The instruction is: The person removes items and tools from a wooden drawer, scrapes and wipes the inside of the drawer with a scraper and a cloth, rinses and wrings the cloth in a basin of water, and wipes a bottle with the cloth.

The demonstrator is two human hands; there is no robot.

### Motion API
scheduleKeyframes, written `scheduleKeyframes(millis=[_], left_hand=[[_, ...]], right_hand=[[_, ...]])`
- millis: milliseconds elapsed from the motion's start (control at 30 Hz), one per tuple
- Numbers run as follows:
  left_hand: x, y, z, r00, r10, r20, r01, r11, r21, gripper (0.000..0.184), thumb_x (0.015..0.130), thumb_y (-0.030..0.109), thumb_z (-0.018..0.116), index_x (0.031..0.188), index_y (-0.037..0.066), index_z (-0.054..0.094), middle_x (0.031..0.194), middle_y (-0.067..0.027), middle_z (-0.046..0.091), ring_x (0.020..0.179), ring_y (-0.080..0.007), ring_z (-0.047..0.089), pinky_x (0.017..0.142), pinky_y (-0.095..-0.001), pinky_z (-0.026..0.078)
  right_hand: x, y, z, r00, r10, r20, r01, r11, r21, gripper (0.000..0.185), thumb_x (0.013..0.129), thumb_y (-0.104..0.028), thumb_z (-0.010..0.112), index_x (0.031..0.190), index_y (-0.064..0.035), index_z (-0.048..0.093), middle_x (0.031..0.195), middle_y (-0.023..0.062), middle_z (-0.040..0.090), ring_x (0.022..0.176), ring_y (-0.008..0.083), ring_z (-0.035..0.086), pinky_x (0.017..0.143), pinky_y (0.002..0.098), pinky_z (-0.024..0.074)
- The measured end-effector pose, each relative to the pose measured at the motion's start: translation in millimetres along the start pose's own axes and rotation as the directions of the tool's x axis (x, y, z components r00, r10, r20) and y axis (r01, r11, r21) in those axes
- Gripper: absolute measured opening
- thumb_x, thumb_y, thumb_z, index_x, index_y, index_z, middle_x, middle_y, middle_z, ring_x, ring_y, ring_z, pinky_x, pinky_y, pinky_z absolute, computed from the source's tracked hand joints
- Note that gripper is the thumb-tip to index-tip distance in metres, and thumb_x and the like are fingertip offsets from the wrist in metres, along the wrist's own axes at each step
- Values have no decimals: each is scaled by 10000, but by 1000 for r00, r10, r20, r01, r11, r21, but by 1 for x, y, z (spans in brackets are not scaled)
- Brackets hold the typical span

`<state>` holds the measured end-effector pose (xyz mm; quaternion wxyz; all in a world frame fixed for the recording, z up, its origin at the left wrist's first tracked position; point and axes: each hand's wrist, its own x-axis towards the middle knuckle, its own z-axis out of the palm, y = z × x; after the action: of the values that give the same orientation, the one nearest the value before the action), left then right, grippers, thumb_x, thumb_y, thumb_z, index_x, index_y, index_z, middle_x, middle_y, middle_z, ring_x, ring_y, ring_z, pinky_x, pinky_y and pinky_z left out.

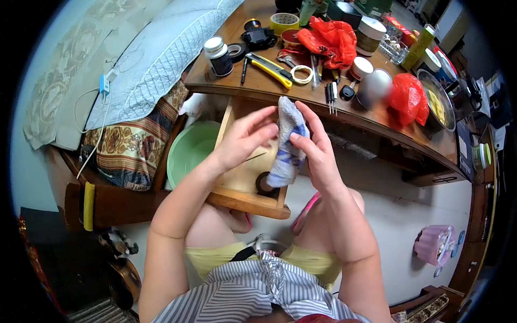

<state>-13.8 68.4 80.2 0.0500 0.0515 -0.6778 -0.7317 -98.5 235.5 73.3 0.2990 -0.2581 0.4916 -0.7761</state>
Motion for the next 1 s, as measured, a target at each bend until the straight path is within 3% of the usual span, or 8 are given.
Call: scheduleKeyframes(millis=[33,67,267,367,433,667,833,1000], left_hand=[[-11,2,3,992,-106,61,117,971,-207,604,948,197,581,1444,16,287,1342,-103,476,1188,-165,502,943,-292,455],[-13,-11,2,997,-25,77,34,991,-128,684,942,182,586,1476,32,185,1401,-99,399,1241,-173,449,990,-312,420],[-20,-37,-7,978,159,-137,-176,977,-124,486,934,93,562,1376,9,379,1231,-68,535,1093,-109,520,932,-266,436],[-18,-45,-22,961,151,-231,-180,978,-108,357,943,73,534,1288,0,477,1131,-50,601,1012,-99,565,903,-255,457],[-15,-45,-29,942,140,-305,-207,958,-197,237,964,125,518,1170,10,546,998,-50,647,826,-96,621,720,-243,520],[-18,-28,-49,893,58,-446,-214,927,-307,240,969,236,547,980,9,625,836,-25,660,715,-66,596,629,-211,480],[-22,-11,-84,738,64,-672,-339,896,-287,409,977,394,489,1015,11,630,865,-50,676,689,-92,619,643,-241,503],[-21,-25,-72,797,102,-596,-266,944,-195,418,999,370,449,1112,1,607,991,-59,648,878,-124,600,815,-276,473]], right_hand=[[-1,3,4,1000,3,27,-3,1000,-13,582,871,-63,551,1419,-41,359,1329,84,473,1211,161,449,1036,300,341],[-2,6,7,998,9,55,-8,1000,-29,590,872,-60,553,1426,-41,351,1331,88,471,1214,163,447,1040,302,337],[0,24,24,995,-8,104,34,967,-253,581,853,-19,627,1394,-72,424,1193,88,559,959,119,590,801,237,486],[1,20,21,965,-215,152,252,581,-774,447,847,-44,648,1281,-55,543,1109,89,585,830,129,607,707,251,500],[3,12,24,946,-294,139,281,526,-802,296,850,-50,644,1145,-34,621,1054,99,596,776,141,607,662,253,493],[24,-2,25,961,-276,-38,170,688,-706,178,903,-59,600,1066,-5,649,828,45,671,771,88,617,700,230,494],[25,9,54,985,158,66,-89,800,-594,197,929,-105,572,1083,-4,642,827,44,669,793,104,623,745,247,501],[37,47,87,978,-7,209,88,921,-380,610,907,-260,631,1411,-57,354,1326,135,489,1199,186,483,908,286,459]])
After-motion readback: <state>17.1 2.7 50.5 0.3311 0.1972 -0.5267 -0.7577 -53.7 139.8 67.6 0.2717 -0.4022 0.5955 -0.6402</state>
